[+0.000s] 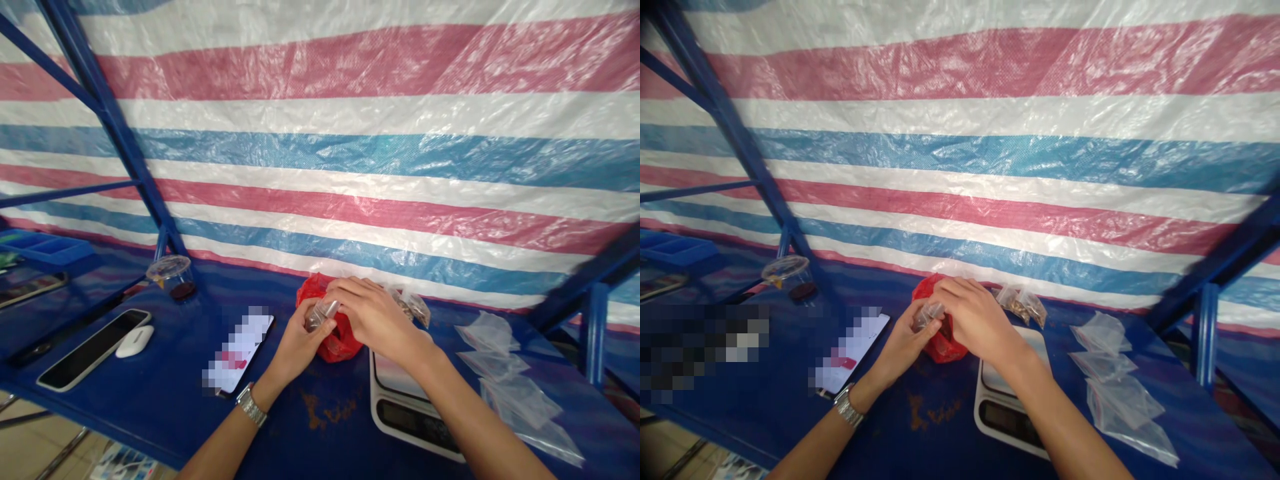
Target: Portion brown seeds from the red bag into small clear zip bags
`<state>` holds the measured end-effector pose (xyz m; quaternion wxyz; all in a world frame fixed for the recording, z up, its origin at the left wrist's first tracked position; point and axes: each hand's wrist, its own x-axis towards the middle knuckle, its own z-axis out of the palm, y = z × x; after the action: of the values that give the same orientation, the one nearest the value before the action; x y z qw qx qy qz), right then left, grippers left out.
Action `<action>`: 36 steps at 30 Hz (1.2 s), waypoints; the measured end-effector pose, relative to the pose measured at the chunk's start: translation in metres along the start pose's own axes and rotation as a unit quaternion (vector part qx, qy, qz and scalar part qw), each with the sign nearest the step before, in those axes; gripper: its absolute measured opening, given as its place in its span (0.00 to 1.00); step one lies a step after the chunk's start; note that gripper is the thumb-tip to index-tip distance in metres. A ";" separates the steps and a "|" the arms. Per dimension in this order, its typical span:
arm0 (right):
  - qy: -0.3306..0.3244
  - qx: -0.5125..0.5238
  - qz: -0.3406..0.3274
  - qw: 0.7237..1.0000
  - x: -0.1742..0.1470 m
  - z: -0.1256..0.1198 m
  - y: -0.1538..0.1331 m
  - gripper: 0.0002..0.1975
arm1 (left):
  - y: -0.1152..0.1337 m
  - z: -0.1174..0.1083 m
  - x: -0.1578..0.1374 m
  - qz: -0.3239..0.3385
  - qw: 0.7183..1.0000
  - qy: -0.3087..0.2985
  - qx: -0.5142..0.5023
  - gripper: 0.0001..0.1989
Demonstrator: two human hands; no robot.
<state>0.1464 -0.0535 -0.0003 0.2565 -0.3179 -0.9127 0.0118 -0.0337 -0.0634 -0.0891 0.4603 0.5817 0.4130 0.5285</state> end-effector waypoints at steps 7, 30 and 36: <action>0.009 0.054 0.034 0.998 0.001 0.001 -0.002 0.17 | 0.000 0.000 0.001 0.015 1.000 -0.019 -0.012 0.22; -0.163 -0.220 0.242 0.931 -0.009 0.046 0.027 0.21 | 0.001 -0.004 0.005 -0.037 0.992 0.117 0.012 0.18; -0.151 -0.162 0.241 0.945 -0.009 0.052 0.030 0.20 | -0.001 -0.004 0.006 -0.053 0.991 0.120 0.013 0.20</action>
<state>0.1451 -0.0276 -0.0554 0.0508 -0.5603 -0.8263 -0.0266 -0.0373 -0.0573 -0.0891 0.4268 0.4974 0.5025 0.5638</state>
